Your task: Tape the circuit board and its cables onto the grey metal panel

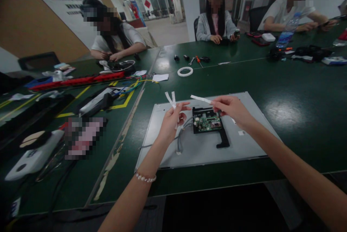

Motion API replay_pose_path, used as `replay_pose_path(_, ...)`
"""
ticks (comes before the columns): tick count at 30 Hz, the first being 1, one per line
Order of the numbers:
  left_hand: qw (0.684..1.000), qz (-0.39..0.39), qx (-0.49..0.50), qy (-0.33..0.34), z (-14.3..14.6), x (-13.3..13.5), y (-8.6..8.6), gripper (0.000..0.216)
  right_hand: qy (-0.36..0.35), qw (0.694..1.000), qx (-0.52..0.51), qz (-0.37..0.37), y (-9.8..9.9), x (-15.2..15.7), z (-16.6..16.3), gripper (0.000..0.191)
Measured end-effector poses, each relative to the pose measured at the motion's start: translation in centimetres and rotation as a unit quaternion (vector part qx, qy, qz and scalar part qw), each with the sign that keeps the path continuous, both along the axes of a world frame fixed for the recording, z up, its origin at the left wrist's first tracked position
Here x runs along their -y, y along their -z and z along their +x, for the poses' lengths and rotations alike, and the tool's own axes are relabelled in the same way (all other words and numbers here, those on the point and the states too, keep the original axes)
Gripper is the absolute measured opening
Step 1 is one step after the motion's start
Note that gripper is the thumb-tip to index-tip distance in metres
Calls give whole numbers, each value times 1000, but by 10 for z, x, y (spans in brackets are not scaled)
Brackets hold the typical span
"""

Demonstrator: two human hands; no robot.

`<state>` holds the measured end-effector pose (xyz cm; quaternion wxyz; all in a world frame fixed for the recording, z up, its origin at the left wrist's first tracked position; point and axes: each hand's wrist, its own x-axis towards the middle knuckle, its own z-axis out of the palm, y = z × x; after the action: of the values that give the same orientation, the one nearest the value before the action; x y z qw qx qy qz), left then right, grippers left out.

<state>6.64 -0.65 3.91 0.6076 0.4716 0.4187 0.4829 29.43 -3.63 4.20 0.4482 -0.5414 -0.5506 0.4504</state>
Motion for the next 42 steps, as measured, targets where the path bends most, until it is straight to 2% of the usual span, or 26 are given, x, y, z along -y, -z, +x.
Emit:
replay_pose_path(2, 999, 12, -12, 28, 0, 2, -4, 30, -3, 1000, 5, -31, 4, 15, 22, 34)
replay_pose_path(4, 997, 27, -32, 72, 2, 5, -7, 30, -42, 995, 34, -79, 9, 31, 38, 35)
replay_pose_path(8, 978, 53, -107, 173, 12, 16, -6, 26, -113, 978, 98, -145, 18, 56, 48, 35)
replay_pose_path(12, 934, 119, -232, 243, 29, 32, -2, 21, -123, 971, 161, -125, 25, 60, 44, 32)
replay_pose_path(15, 901, 185, -294, 259, 39, 43, 1, 21, -109, 963, 234, -77, 28, 55, 41, 33)
replay_pose_path(17, 887, 200, -316, 270, 44, 48, 3, 22, -95, 952, 287, -44, 29, 52, 40, 33)
replay_pose_path(24, 862, 219, -384, 248, 51, 53, 13, 21, -70, 906, 418, -5, 30, 54, 29, 30)
replay_pose_path(30, 851, 236, -425, 198, 57, 58, 19, 22, 60, 799, 597, 41, 36, 73, 7, 22)
replay_pose_path(32, 859, 240, -422, 166, 60, 59, 24, 20, 75, 778, 620, 64, 39, 77, 4, 22)
replay_pose_path(34, 864, 236, -418, 151, 61, 60, 28, 21, 84, 773, 624, 76, 44, 79, 5, 22)
replay_pose_path(36, 863, 229, -422, 155, 61, 60, 29, 22, 86, 782, 613, 75, 47, 80, 8, 22)
replay_pose_path(39, 864, 222, -421, 162, 59, 59, 26, 23, 84, 802, 588, 65, 51, 80, 17, 21)
replay_pose_path(42, 868, 207, -413, 182, 55, 57, 19, 24, 91, 808, 579, 61, 51, 81, 29, 23)
